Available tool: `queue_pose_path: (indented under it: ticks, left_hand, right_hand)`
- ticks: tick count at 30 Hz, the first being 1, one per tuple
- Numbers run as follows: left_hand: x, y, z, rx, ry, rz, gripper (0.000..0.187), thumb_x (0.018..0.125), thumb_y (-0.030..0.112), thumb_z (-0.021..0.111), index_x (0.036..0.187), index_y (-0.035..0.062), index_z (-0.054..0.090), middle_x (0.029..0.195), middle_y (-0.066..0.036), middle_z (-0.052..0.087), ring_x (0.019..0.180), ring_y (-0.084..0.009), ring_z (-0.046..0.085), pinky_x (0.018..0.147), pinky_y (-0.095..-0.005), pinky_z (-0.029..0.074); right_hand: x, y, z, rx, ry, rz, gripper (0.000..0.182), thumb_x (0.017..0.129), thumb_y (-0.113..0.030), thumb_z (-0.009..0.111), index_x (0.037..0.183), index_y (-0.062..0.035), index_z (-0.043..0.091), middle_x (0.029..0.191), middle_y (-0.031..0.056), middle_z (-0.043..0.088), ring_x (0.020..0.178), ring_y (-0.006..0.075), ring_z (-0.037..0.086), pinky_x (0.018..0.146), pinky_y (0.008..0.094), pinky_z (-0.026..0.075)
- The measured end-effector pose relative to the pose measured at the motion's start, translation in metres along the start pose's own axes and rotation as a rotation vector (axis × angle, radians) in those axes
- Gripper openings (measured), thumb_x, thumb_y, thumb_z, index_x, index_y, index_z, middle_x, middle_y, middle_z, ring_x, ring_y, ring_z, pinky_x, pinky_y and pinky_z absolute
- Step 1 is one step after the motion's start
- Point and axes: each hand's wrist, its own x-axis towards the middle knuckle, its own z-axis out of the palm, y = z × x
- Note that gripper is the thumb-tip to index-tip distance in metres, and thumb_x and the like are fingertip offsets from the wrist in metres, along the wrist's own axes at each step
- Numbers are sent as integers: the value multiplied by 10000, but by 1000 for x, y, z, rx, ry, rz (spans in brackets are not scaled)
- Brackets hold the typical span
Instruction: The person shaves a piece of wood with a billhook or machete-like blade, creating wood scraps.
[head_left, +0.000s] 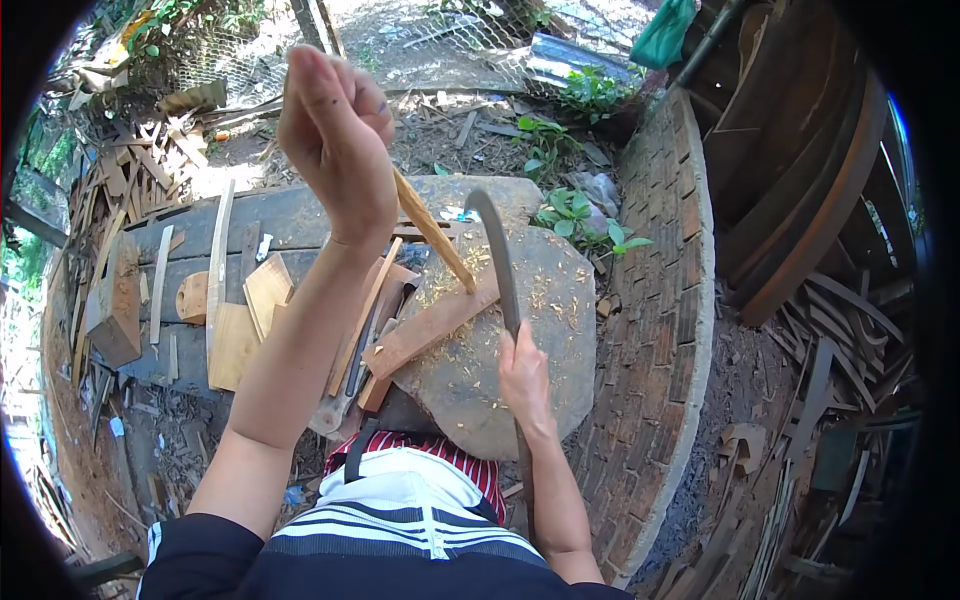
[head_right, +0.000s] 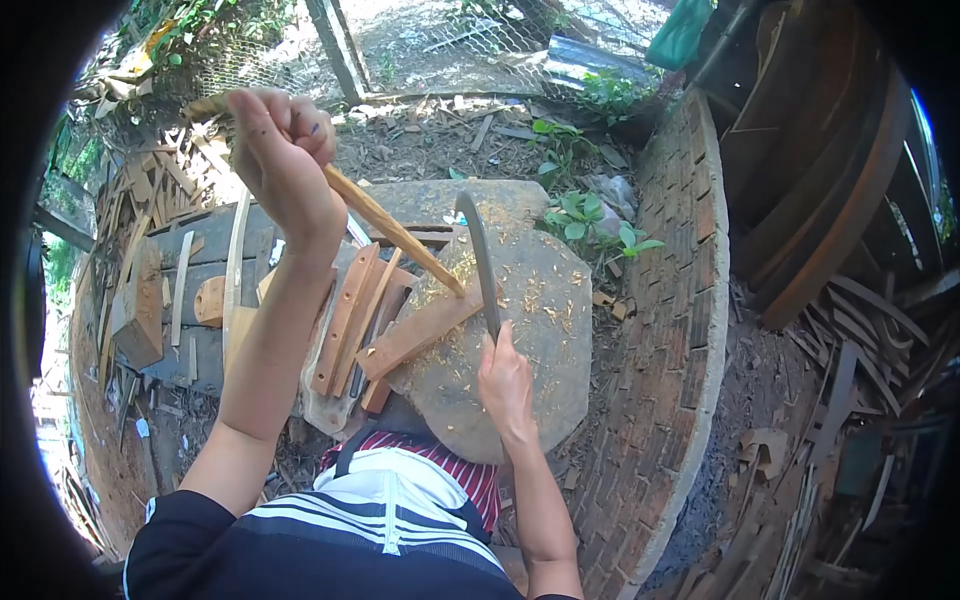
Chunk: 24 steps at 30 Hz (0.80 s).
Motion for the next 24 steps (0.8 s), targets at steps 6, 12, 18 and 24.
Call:
queue_pose_path:
  ticks: [6, 12, 18, 24]
  left_hand:
    - [-6, 4, 7, -131, -90, -89, 438, 983, 477, 337, 749, 107, 351, 577, 19, 283, 479, -63, 217, 419, -223, 153]
    - [1, 3, -9, -157, -79, -105, 372, 972, 382, 354, 717, 111, 337, 552, 20, 262, 462, -61, 193, 415, -234, 141]
    - [-2, 2, 3, -65, 3, -69, 447, 987, 452, 332, 702, 108, 319, 517, 27, 278, 421, -38, 205, 384, -225, 147]
    - [-2, 0, 1, -95, -73, -35, 447, 987, 455, 336, 700, 113, 312, 526, 38, 269, 432, -33, 208, 389, -221, 142]
  right_hand:
    - [-5, -56, -41, 144, 67, -214, 367, 952, -175, 466, 1217, 73, 418, 621, 255, 552, 581, 418, 605, 503, 464, 425]
    - [3, 24, 2, -46, -57, 18, 292, 942, -188, 447, 1156, 10, 439, 706, 293, 596, 720, 466, 600, 603, 536, 467]
    - [-1, -26, -31, 90, -77, 21, 336, 952, -209, 442, 1176, 41, 455, 644, 279, 572, 695, 448, 606, 552, 525, 433]
    - [4, -7, 6, -102, -69, -153, 393, 931, -168, 474, 1209, 106, 433, 617, 268, 577, 632, 450, 604, 542, 515, 459]
